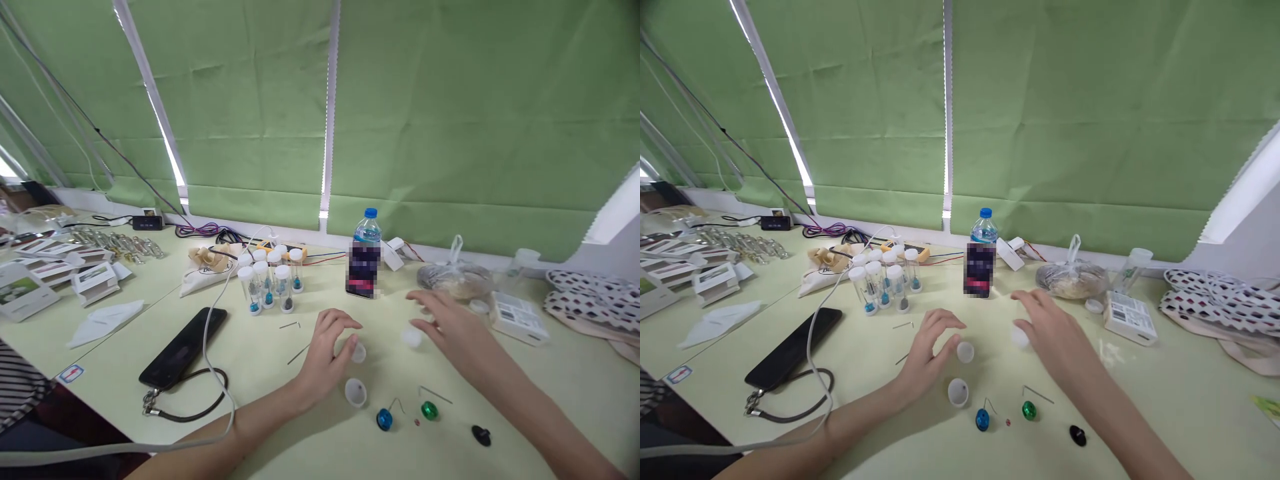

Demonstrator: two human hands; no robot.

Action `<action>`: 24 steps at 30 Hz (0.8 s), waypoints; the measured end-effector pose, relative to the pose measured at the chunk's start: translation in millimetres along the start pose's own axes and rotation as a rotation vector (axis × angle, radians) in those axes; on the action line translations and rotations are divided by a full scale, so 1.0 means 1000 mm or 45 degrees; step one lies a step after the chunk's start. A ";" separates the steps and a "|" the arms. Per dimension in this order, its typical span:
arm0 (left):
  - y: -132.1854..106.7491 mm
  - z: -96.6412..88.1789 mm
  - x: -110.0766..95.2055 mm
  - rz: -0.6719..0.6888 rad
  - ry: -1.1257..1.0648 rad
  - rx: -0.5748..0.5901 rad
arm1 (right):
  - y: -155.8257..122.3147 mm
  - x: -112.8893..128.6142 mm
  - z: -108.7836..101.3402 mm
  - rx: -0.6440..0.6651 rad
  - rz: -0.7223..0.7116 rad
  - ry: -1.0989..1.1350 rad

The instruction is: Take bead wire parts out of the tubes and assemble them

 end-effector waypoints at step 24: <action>0.015 0.022 -0.013 -0.085 -0.309 0.269 | -0.035 0.073 0.003 0.660 -0.253 0.544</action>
Point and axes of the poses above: each hand's wrist, its own y-axis towards the middle knuckle, its own z-axis out of the palm, x = y × z, the point moved 4 cm from there along y, towards the middle knuckle, and after that the axes turned 3 degrees about y, right-handed, at the moved point
